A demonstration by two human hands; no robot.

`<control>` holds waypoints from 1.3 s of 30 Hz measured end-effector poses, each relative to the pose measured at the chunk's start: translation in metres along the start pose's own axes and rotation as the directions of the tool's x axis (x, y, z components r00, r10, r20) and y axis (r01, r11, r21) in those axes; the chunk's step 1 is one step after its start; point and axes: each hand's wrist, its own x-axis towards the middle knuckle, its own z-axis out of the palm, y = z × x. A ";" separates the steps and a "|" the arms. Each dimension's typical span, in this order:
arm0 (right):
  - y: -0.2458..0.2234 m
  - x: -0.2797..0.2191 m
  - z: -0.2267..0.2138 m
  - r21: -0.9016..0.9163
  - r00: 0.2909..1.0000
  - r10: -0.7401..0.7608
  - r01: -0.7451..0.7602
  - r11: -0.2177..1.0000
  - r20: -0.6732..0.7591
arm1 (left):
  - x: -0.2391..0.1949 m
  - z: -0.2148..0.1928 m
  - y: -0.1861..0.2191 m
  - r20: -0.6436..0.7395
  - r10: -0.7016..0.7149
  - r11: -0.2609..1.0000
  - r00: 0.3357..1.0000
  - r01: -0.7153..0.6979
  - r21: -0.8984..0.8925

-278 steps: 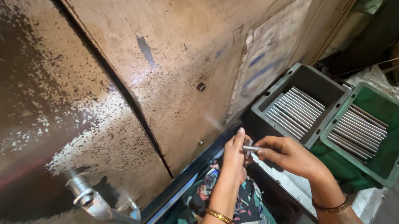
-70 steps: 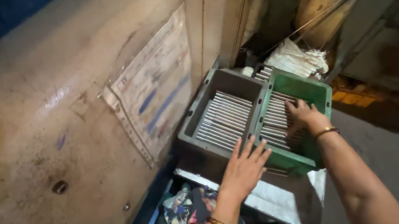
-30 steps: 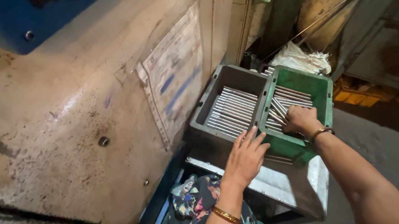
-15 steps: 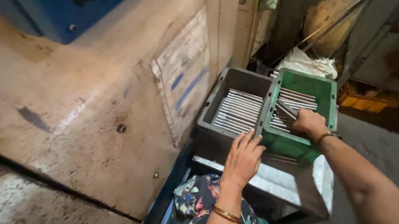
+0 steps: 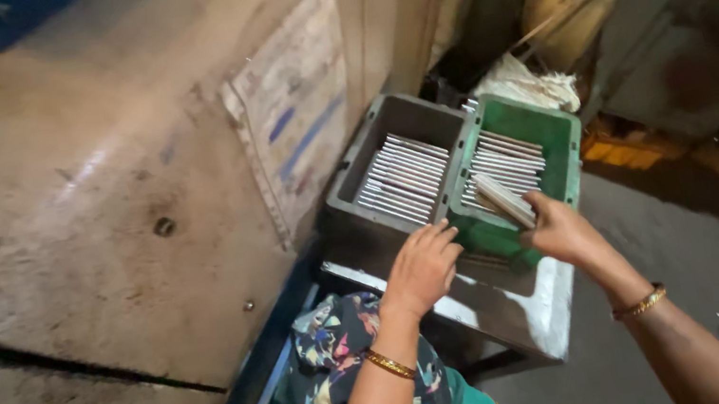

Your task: The person uses a metal rod to scrape a dirty area on a large metal panel. They open a nearby door to access the interior, then retrieve a cloth to wipe the rod and the panel surface. The person repeats the scraping and wiping actions on the same localized spot.

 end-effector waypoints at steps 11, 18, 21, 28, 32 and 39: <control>0.027 -0.052 0.088 -0.274 0.965 0.075 -0.004 0.962 0.250 | 0.000 -0.018 0.013 0.069 -0.048 0.999 0.996 0.049 -0.011; 0.057 -0.042 0.145 -0.228 0.967 -0.210 0.238 0.944 0.141 | -0.009 -0.015 0.013 0.130 -0.070 0.998 0.989 0.069 0.013; 0.061 -0.035 0.144 -0.225 0.965 -0.226 0.252 0.941 0.136 | -0.009 -0.012 0.010 0.103 -0.087 0.996 0.991 0.088 -0.001; 0.044 -0.034 0.128 -0.250 0.961 -0.238 0.267 0.931 0.140 | -0.010 -0.008 0.010 0.103 -0.101 0.995 0.990 0.102 -0.007; 0.033 -0.044 0.121 -0.317 0.918 -0.395 0.383 0.868 0.028 | -0.010 -0.010 0.008 0.111 -0.095 0.995 0.989 0.095 0.005; 0.010 -0.059 0.115 -0.375 0.839 -0.539 0.480 0.793 -0.066 | -0.012 -0.008 0.008 0.097 -0.113 0.993 0.989 0.114 -0.009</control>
